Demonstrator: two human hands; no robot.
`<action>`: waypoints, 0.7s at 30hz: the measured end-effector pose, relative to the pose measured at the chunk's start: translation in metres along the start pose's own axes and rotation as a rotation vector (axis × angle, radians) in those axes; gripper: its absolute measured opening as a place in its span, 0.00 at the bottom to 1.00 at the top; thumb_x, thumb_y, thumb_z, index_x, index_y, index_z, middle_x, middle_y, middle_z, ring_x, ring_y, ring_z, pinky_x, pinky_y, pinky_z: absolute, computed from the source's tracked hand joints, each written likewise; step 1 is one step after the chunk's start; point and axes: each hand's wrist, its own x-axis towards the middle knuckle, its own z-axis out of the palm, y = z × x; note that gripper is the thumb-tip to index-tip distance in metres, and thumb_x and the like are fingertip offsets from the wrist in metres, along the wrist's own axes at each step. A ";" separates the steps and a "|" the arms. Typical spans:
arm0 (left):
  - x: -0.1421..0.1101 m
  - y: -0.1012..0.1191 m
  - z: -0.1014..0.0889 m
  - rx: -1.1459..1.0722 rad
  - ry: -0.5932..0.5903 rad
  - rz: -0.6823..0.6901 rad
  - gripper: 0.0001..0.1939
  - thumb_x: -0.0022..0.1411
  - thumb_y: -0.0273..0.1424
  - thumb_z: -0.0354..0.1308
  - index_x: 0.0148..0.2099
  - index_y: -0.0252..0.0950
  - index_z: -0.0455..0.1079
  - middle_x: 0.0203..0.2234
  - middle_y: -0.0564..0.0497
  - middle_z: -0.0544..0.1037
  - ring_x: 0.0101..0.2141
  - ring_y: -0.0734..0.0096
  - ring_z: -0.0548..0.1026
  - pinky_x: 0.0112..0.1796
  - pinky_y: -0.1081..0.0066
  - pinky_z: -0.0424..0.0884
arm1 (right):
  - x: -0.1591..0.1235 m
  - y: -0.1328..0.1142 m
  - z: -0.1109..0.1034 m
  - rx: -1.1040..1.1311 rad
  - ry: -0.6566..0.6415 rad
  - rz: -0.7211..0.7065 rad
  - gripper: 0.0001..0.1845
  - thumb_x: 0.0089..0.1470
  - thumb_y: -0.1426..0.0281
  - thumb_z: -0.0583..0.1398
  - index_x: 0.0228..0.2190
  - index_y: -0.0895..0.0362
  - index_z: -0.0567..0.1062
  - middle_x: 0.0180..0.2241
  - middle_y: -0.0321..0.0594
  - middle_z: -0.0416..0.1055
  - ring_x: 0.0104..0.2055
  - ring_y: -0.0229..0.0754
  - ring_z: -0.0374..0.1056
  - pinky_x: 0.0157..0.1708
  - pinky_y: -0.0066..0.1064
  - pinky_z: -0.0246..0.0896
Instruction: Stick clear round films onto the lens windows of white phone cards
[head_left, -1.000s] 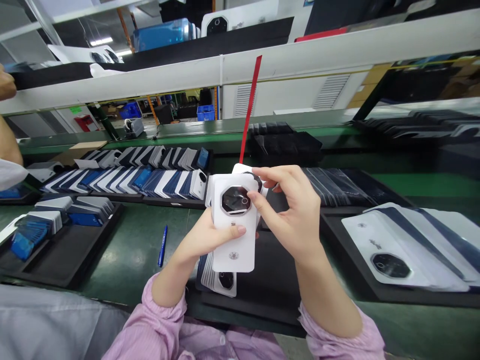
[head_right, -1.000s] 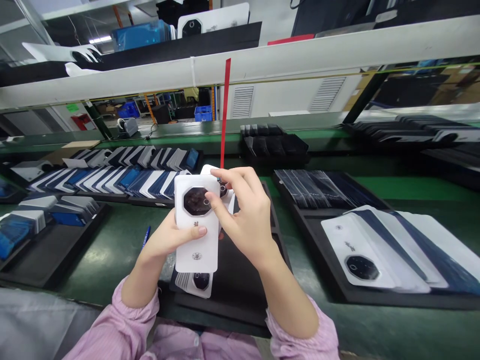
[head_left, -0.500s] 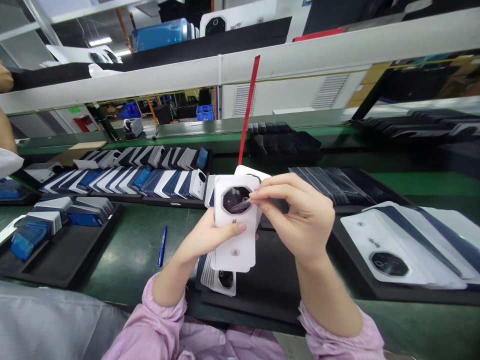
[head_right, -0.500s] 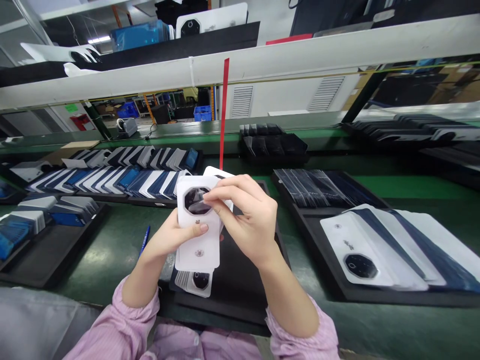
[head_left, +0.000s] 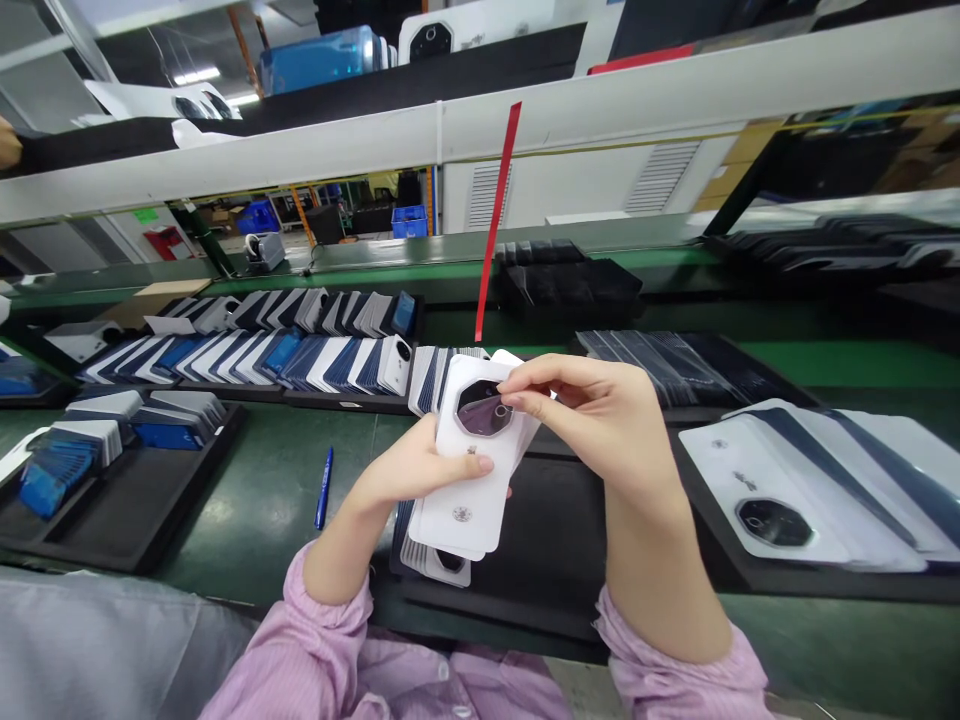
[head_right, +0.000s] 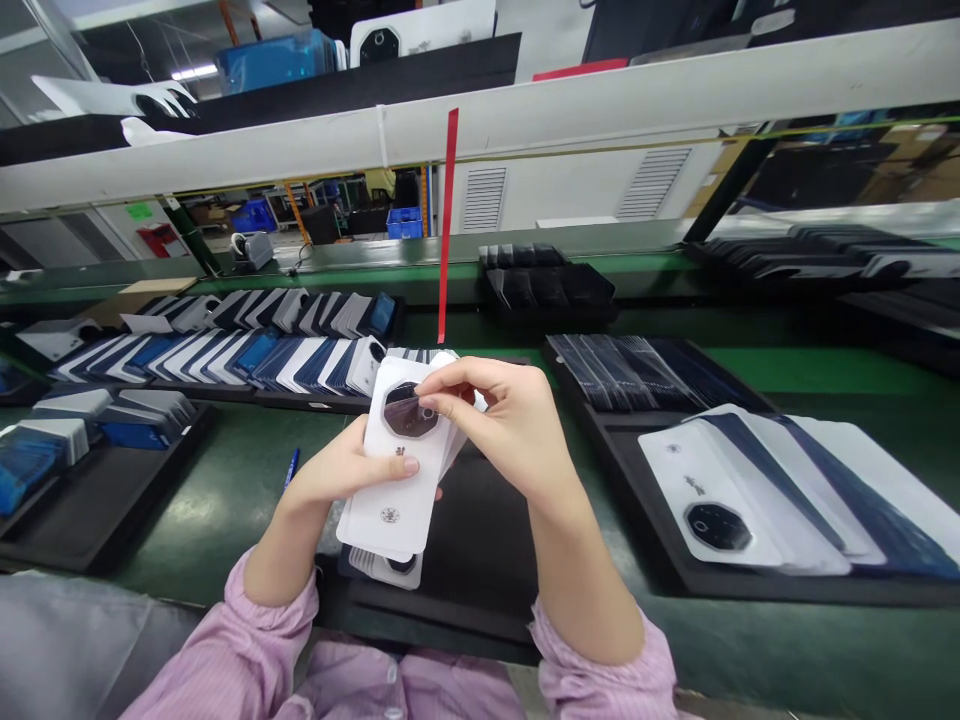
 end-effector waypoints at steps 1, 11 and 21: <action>0.000 0.000 0.000 0.008 -0.001 -0.011 0.26 0.54 0.43 0.73 0.47 0.31 0.73 0.36 0.41 0.82 0.34 0.53 0.83 0.34 0.63 0.80 | 0.000 0.000 -0.002 -0.005 -0.025 0.001 0.02 0.50 0.72 0.69 0.27 0.53 0.84 0.29 0.38 0.81 0.29 0.41 0.74 0.27 0.29 0.66; -0.001 0.002 0.003 0.033 0.036 -0.005 0.26 0.53 0.42 0.73 0.48 0.32 0.72 0.34 0.42 0.83 0.34 0.55 0.83 0.33 0.65 0.80 | 0.001 -0.001 0.001 -0.204 -0.080 -0.150 0.06 0.55 0.75 0.65 0.28 0.54 0.82 0.30 0.37 0.81 0.31 0.41 0.75 0.30 0.29 0.68; 0.000 0.002 0.007 -0.015 0.237 0.127 0.31 0.50 0.41 0.75 0.51 0.31 0.71 0.34 0.41 0.84 0.34 0.52 0.84 0.35 0.63 0.81 | 0.002 0.003 0.014 -0.497 0.216 -0.199 0.34 0.39 0.59 0.77 0.45 0.55 0.72 0.40 0.43 0.70 0.40 0.48 0.68 0.37 0.38 0.67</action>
